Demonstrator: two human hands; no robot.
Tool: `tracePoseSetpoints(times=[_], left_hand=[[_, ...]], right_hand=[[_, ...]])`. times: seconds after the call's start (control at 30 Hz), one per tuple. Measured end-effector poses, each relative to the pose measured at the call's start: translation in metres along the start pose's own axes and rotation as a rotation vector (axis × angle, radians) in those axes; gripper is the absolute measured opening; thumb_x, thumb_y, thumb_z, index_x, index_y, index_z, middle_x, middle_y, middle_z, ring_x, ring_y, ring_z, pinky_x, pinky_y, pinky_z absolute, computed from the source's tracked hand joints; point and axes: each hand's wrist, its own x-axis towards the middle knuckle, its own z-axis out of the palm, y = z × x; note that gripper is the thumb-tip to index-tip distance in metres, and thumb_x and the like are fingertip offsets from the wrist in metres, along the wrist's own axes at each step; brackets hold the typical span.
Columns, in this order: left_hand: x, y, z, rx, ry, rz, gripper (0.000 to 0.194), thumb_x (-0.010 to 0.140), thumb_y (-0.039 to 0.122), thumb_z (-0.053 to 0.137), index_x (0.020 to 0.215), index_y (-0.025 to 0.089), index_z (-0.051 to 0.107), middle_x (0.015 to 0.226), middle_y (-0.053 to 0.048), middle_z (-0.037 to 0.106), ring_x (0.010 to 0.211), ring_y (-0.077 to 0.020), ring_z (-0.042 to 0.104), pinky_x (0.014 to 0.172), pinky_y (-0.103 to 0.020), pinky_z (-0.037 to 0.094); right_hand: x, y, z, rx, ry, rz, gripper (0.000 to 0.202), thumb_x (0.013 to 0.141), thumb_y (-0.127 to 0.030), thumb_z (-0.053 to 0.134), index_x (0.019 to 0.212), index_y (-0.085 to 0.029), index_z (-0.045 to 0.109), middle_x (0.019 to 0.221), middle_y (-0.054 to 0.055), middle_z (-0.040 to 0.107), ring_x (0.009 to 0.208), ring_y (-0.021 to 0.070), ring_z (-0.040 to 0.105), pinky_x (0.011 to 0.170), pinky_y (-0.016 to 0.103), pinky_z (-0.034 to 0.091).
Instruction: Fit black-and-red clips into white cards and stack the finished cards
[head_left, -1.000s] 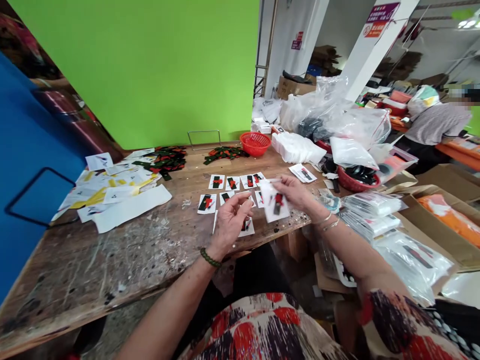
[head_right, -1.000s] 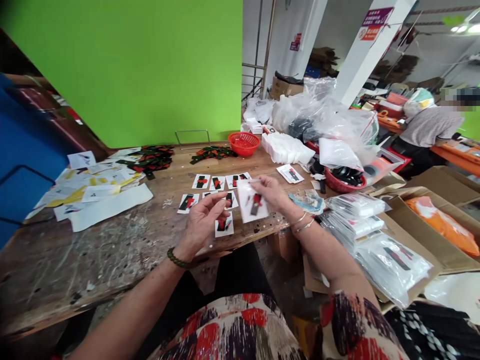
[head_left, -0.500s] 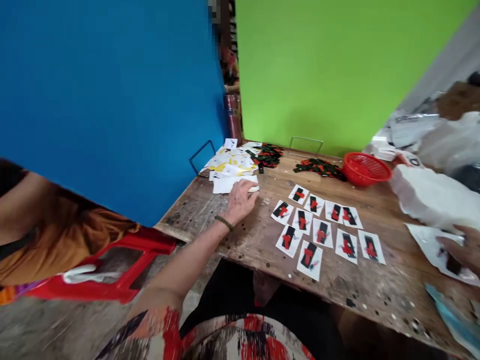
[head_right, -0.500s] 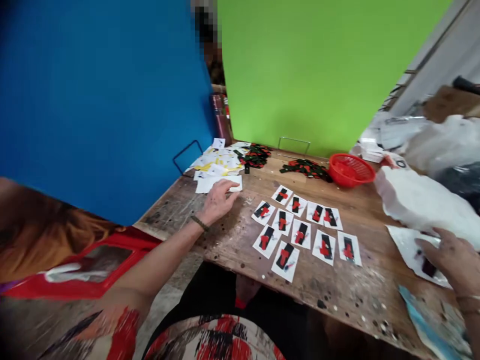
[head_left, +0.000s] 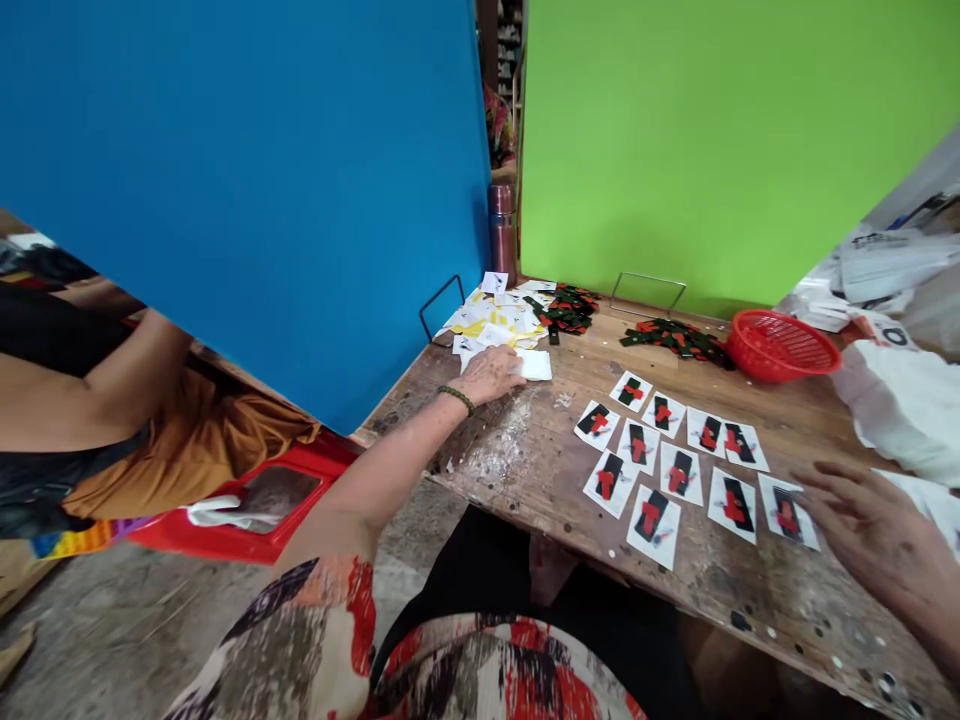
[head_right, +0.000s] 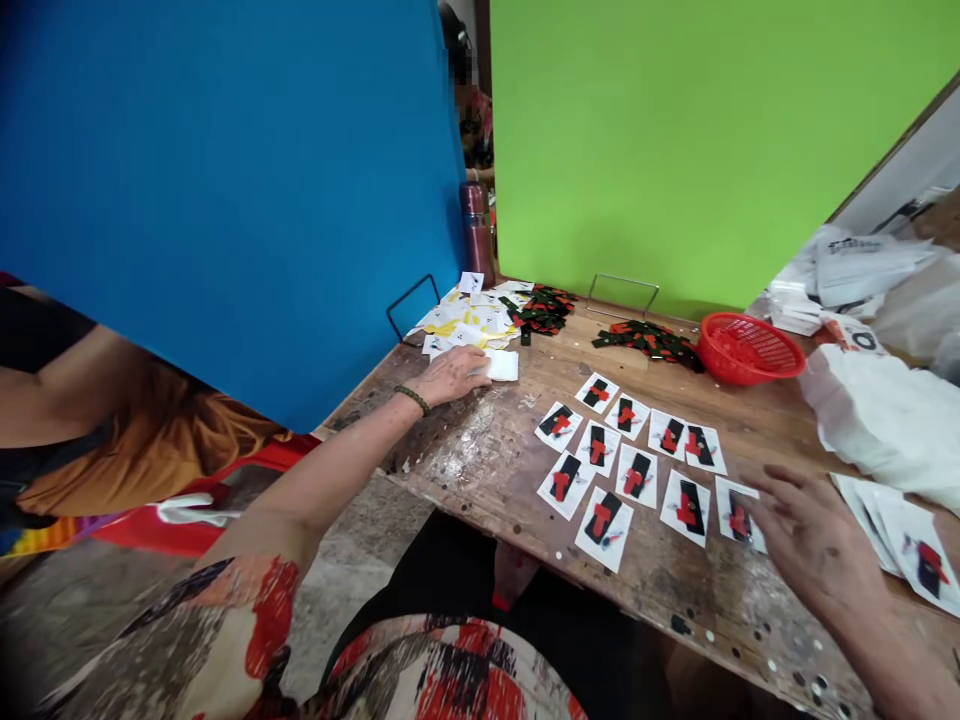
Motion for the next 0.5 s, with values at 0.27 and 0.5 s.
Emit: tracePoseSetpoints(times=[0.27,0.5], left_hand=[[0.006,-0.005,-0.019,-0.038,-0.032,-0.067,0.029,0.091,0.03,0.049,0.095,0.021,0.077,0.097,-0.01,0.075,0.094,-0.0243,0.066,0.082,-0.032,0.047],[0.01,-0.009,-0.046,-0.124,0.351,-0.171,0.028,0.092,0.027,0.046,0.1,0.02,0.073,0.094,-0.011,0.073,0.092,-0.0244,0.065,0.082,-0.035,0.045]], right_hand=[[-0.033,-0.086,0.037,0.068,-0.245,-0.2,0.04,0.091,-0.059,0.052,0.098,-0.027,0.075,0.118,0.013,0.067,0.109,0.031,0.065,0.089,0.05,0.056],[-0.04,-0.14,0.056,0.208,-0.312,-0.222,0.03,0.092,-0.048,0.056,0.101,-0.026,0.074,0.119,0.012,0.065,0.104,0.0266,0.067,0.086,0.043,0.058]])
